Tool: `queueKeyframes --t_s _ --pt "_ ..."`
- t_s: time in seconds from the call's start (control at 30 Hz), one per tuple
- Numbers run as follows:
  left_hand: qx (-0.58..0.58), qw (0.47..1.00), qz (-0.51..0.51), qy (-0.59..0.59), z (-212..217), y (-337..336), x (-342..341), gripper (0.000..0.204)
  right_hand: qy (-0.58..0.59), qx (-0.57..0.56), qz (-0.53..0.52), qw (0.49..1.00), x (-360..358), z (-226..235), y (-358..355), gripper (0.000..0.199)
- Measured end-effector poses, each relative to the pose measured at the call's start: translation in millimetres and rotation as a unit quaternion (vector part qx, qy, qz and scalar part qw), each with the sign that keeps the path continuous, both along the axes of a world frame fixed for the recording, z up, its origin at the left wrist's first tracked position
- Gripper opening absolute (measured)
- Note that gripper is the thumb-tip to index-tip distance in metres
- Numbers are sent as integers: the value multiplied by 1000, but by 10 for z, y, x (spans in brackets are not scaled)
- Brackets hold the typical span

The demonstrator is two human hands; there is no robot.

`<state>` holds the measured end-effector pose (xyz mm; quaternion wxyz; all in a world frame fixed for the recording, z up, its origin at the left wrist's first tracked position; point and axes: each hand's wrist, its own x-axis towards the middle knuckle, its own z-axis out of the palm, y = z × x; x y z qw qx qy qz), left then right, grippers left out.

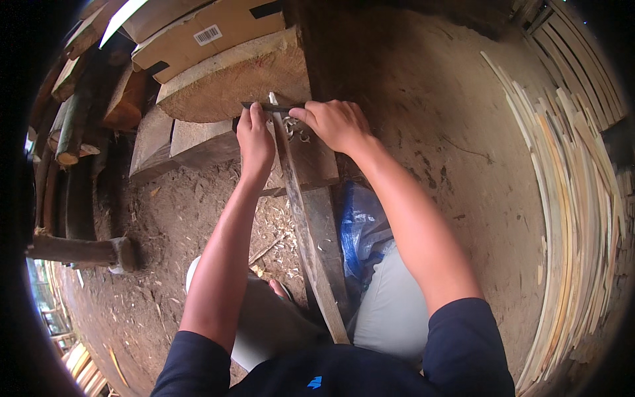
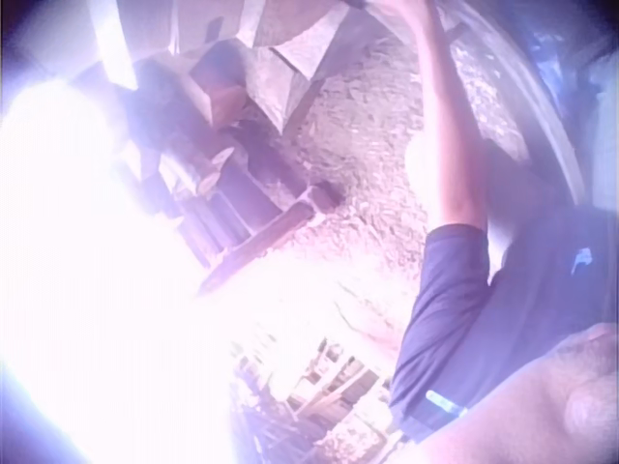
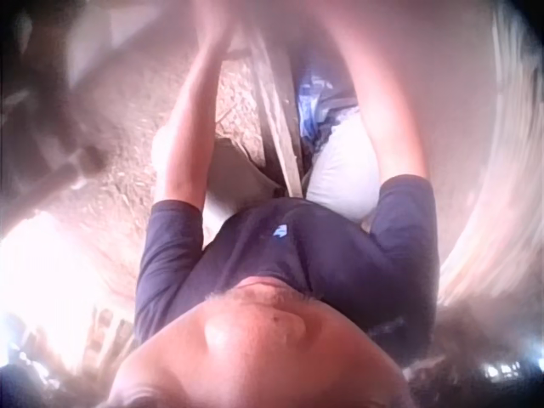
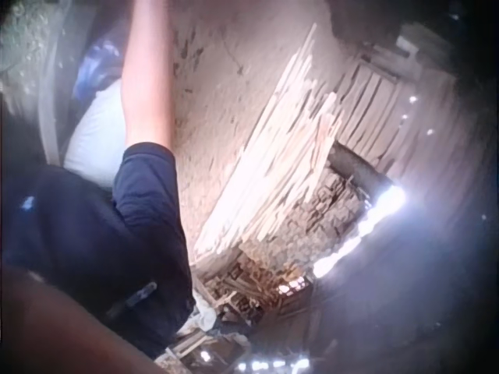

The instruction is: The person sits on the ground and uses a knife to shave and shape a long, thin piece of wood held between their legs. They repeatedly scrape the surface to remove thin shavings.

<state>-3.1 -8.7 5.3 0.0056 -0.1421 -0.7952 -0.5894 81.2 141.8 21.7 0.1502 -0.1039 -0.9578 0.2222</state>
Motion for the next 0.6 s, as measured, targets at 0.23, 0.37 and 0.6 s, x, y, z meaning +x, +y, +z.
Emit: queueKeyframes --t_s 0.23,0.37,0.6 --pt "17 1000 9 9 -2 36 -164 42 51 65 -19 996 -198 -78 -33 53" --pt "23 999 1 32 -33 22 -203 44 44 38 -8 998 -210 -77 3 55" --pt "30 999 13 -10 52 -35 54 44 -19 4 33 999 -118 -3 129 60"
